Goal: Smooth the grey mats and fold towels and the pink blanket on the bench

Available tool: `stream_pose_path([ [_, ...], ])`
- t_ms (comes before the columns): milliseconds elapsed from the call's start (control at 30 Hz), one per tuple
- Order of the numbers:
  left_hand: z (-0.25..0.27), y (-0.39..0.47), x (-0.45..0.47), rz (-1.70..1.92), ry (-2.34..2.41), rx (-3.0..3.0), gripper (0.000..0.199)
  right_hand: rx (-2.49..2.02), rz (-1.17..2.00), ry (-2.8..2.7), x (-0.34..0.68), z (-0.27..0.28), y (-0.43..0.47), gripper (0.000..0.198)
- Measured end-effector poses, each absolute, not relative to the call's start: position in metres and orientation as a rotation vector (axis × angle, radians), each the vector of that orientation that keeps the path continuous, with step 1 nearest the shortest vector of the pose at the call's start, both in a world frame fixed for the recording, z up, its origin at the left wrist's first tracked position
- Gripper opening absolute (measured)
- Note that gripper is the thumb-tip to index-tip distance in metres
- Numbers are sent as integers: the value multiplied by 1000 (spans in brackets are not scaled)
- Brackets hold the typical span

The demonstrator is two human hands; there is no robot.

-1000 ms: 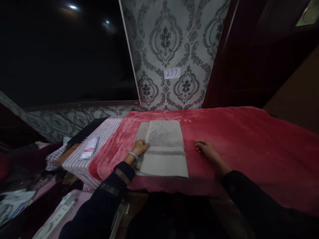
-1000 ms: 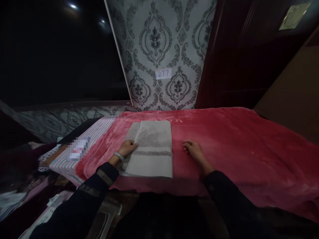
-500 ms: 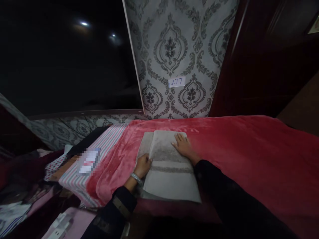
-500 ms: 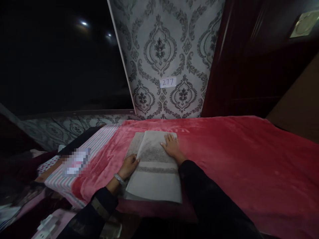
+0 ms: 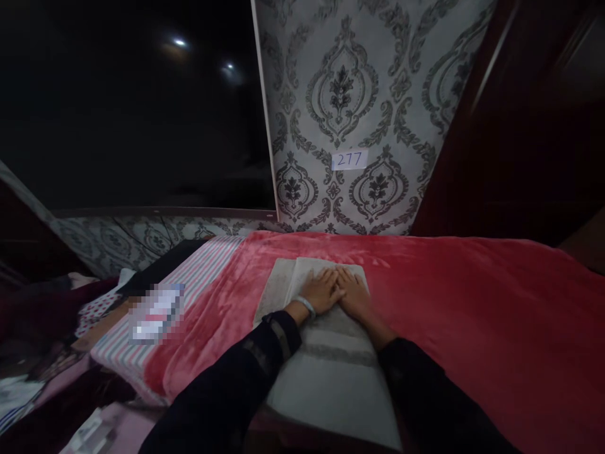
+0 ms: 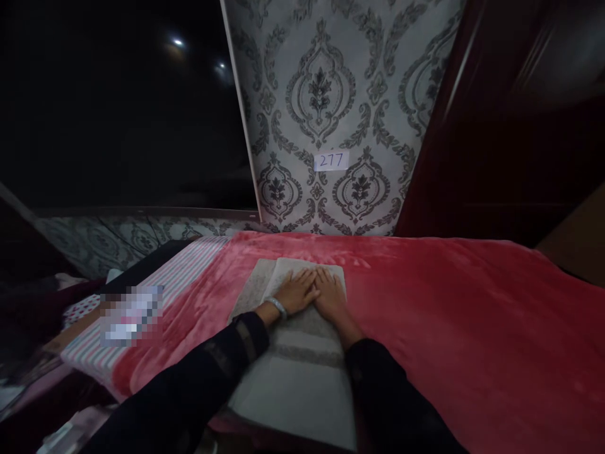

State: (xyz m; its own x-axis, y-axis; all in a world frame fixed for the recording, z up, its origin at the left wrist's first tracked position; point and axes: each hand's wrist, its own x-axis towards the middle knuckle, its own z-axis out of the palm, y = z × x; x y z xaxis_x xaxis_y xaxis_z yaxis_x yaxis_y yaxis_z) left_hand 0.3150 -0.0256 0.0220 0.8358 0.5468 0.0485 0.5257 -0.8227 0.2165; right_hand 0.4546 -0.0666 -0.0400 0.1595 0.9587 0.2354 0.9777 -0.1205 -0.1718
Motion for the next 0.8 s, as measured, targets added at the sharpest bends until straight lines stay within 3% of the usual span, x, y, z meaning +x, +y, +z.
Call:
stream_pose_path([
  [467, 5, 52, 290, 57, 1406, 2676, 66, -2183, 27, -1842, 448, -32, -74, 58],
  [633, 18, 45, 289, 121, 1456, 2643, 58, -2185, 56, -1838, 448, -27, -76, 59],
  [800, 40, 2, 279, 162, 1415, 2685, 69, -2155, 85, -1835, 450, -27, -75, 61],
])
